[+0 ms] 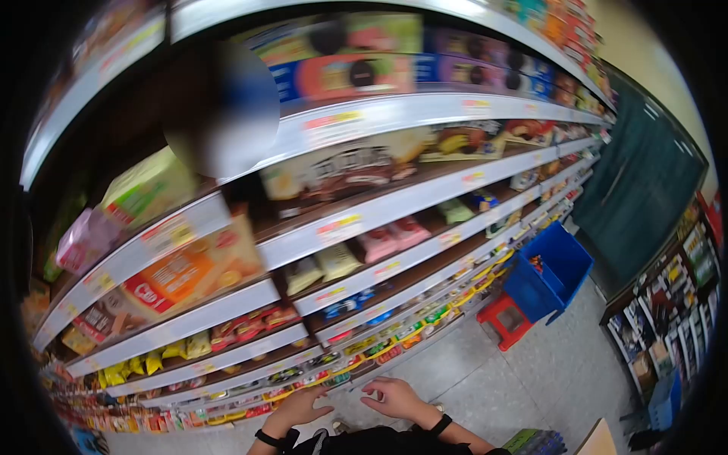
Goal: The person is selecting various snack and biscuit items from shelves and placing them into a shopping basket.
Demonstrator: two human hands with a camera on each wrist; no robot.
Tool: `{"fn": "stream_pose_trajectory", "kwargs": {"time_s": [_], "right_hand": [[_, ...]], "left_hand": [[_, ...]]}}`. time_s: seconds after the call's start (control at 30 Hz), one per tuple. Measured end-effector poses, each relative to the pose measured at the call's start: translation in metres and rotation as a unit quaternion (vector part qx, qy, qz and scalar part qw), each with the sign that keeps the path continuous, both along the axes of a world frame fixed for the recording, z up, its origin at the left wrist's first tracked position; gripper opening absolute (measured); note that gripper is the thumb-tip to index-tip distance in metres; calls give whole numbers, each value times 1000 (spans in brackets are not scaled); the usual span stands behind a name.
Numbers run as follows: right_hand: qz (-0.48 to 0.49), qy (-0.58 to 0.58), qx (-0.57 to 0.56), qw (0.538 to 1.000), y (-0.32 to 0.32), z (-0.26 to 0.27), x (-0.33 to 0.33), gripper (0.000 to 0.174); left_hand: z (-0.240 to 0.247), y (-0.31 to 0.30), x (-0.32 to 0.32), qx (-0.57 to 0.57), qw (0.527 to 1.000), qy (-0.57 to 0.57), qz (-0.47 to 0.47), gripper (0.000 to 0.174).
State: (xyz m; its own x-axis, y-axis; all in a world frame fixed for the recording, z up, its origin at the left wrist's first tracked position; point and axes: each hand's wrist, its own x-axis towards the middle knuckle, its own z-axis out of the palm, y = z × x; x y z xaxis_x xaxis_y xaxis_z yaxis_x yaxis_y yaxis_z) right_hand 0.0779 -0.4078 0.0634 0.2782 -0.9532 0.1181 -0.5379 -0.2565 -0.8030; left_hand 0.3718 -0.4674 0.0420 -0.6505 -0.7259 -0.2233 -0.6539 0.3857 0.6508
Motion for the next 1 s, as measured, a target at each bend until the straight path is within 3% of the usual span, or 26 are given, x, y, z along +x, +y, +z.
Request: {"fn": "stream_pose_trajectory", "kwargs": {"time_s": [0.1,0.13,0.17,0.27,0.33,0.37,0.43,0.5,0.57,0.77,0.83,0.9,0.97,1.0], "right_hand": [[-74,-14,5,997,36,-5,-95,25],[-84,-21,3,996,49,-8,-129,25],[-125,-27,-1,992,58,-11,-160,24],[-269,-2,33,963,106,-15,-268,22],[-304,-10,26,952,128,-20,-318,21],[-332,-2,29,943,137,-21,-342,21],[-349,-7,31,936,148,-10,-380,21],[-369,-13,40,929,154,-1,-411,20],[-384,-63,14,921,146,3,-441,19],[-385,-68,8,920,106,-11,-517,19],[-384,-57,8,921,89,-15,-544,19],[-378,-28,20,925,76,-22,-579,20],[-390,-9,39,920,59,-24,-615,21],[-391,8,47,919,50,-24,-635,22]], "left_hand": [[37,-21,-105,-22,997,13,-66,59],[44,-36,-148,-146,984,41,-97,52],[60,-38,-187,-148,983,30,-106,52],[95,-20,-305,-148,979,90,-108,40],[105,-11,-368,-90,968,227,-64,33],[110,-12,-393,-91,968,225,-69,33],[112,-8,-440,-219,950,217,-50,29],[126,-6,-481,-233,941,241,-46,28],[132,-35,-516,-262,927,267,-27,29],[138,-61,-635,-324,909,260,-40,32],[133,-83,-673,-251,929,271,-8,34],[125,-106,-710,-285,913,291,21,39],[117,-128,-744,-230,928,293,23,53],[115,-146,-759,-261,926,273,24,60]]}}
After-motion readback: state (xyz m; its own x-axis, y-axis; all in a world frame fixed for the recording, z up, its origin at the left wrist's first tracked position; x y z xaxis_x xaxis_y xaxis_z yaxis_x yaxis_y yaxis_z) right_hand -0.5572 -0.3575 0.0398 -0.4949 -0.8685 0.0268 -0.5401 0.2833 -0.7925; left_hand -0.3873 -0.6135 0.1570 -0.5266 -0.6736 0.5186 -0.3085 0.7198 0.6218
